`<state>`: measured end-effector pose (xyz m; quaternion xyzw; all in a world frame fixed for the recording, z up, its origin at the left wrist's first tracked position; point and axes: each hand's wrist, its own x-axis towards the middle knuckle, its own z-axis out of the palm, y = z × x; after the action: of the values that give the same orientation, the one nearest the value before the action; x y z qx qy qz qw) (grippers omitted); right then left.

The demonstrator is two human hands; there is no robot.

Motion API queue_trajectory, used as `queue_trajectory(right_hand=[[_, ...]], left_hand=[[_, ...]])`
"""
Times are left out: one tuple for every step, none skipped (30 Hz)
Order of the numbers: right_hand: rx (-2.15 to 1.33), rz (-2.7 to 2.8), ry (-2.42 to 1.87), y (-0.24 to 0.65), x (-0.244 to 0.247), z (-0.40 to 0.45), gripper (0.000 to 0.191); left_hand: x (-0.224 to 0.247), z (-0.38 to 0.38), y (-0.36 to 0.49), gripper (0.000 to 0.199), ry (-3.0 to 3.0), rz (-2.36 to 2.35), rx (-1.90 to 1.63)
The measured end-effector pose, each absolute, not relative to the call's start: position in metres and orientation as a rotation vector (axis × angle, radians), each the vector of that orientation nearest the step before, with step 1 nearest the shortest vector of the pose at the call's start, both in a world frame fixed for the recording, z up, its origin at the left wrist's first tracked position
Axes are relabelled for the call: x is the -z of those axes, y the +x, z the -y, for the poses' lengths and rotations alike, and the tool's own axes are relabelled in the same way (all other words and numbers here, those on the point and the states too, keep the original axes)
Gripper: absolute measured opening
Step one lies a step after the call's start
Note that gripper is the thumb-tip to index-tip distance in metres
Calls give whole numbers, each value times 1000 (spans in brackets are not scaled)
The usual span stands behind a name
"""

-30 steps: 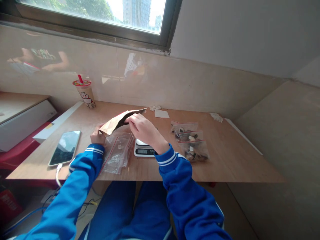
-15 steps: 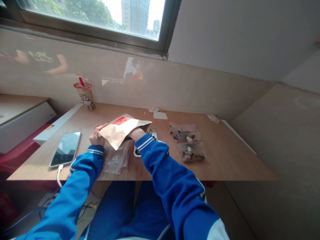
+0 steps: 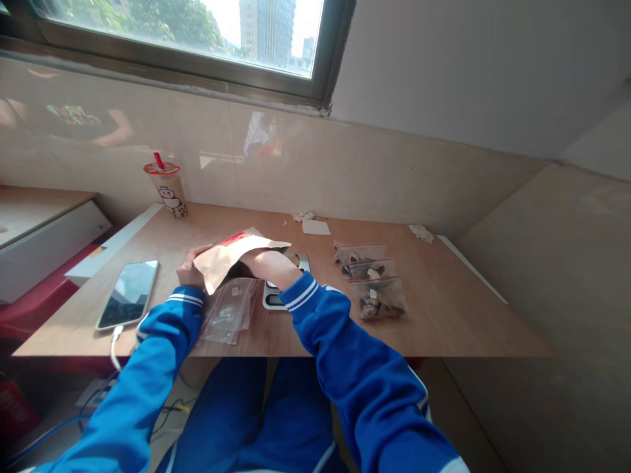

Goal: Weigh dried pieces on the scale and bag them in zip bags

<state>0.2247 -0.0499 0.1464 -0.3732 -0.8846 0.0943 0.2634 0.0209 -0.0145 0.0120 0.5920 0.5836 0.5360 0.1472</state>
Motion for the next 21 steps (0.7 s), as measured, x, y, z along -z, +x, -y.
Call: queue_trajectory(right_hand=[[-268,2452,-976,228,-150,54,39],[-279,2509,-943,232,-155,58,40],[-289,2555,-911,235,-160,62,41],[-297,2576,-883,239,-164,64,41],[-306,2577,-855,242,-169,67,41],[-316,2564,-822,245,-174,69,41],[-328,2538,-789,249,-178,70,41],[-342,2503,-757,252,-182,72,40],[-353,2461,-734,256,-185,74,38],[-358,2419,-719,260,-186,76,36],[-358,2381,-715,264,-187,78,34],[-354,2348,-721,268,-186,79,32],[-342,2319,-738,272,-184,80,31],[-325,2294,-762,276,-182,80,30],[-305,2272,-787,279,-179,80,29],[-287,2251,-808,282,-175,79,28],[-273,2231,-825,284,-171,78,28],[-262,2209,-838,286,-168,76,27],[-256,2183,-850,288,-165,75,27],[-257,2157,-864,289,-163,74,27],[-265,2132,-876,291,-162,74,27]], left_hand=[[-11,13,21,30,1700,-1697,-1545],[-11,12,21,31,1696,-1715,-1546],[-10,10,20,31,1691,-1728,-1543],[-8,9,20,32,1687,-1736,-1535],[-7,8,19,32,1682,-1746,-1526],[-7,7,18,32,1677,-1758,-1517],[-6,7,18,32,1678,-1773,-1507],[-6,7,18,32,1687,-1786,-1497],[-6,7,18,32,1698,-1798,-1494],[-6,7,18,33,1712,-1805,-1492],[-6,7,18,33,1726,-1808,-1492],[-6,7,19,34,1734,-1810,-1492],[-5,6,19,34,1738,-1813,-1495],[-4,5,19,34,1744,-1814,-1500],[-2,4,19,34,1755,-1813,-1505],[-1,3,20,34,1772,-1810,-1510],[1,1,19,33,1790,-1807,-1515],[3,-1,19,33,1813,-1802,-1512],[5,-2,19,32,1832,-1798,-1507],[6,-4,18,32,1847,-1796,-1501],[7,-5,18,32,1857,-1794,-1495]])
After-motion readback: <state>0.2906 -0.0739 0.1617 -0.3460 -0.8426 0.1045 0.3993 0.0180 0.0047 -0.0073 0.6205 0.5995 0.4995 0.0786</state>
